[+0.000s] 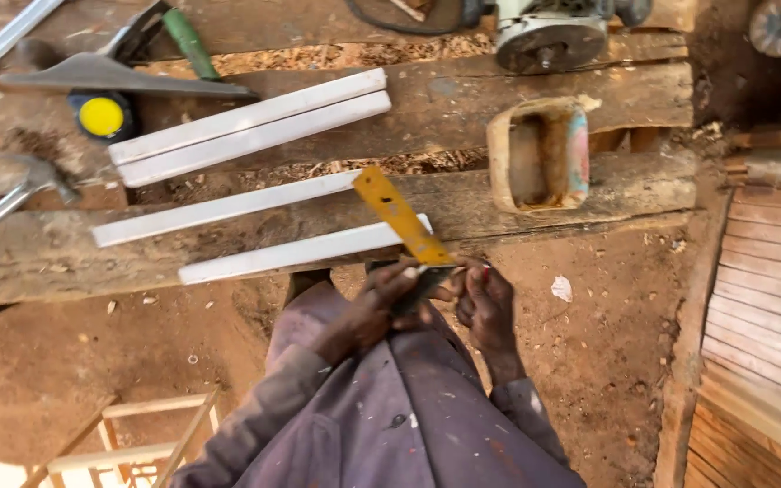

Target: Using a combination square and a pencil to mark measurement lines on white profile pieces on a workbench.

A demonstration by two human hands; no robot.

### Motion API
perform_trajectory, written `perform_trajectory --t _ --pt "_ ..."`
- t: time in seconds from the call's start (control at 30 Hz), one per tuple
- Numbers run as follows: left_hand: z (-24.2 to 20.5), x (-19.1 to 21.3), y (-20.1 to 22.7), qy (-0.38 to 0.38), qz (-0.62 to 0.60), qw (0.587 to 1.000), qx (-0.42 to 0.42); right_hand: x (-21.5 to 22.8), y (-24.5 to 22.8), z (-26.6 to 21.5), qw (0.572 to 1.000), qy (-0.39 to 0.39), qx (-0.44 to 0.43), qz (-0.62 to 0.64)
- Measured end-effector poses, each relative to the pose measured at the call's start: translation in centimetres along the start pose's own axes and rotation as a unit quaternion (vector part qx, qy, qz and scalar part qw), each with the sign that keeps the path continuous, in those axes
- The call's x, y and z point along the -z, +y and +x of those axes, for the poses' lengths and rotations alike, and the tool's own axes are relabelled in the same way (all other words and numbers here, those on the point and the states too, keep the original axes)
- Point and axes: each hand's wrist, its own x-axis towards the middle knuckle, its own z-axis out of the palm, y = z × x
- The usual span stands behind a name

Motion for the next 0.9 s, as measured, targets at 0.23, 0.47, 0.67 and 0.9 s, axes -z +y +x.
perform_trajectory --t 0.23,0.47,0.67,0.9 --pt "1.5 1.2 -3.0 -0.128 -0.103 0.986 0.013 2.9 2.1 -0.2 1.000 0.000 0.009 -0.026" --pt "1.1 7.7 2.2 0.313 -0.019 0.943 0.113 6.7 1.5 2.2 0.995 0.052 0.052 -0.070" --pt "1.8 12.7 2.8 0.428 -0.015 0.903 0.034 7.8 -0.1 4.0 0.991 0.074 0.095 -0.063" --pt "-2.9 7.6 3.0 0.401 0.162 0.846 -0.311 7.4 0.7 3.8 0.988 0.117 0.094 -0.029"
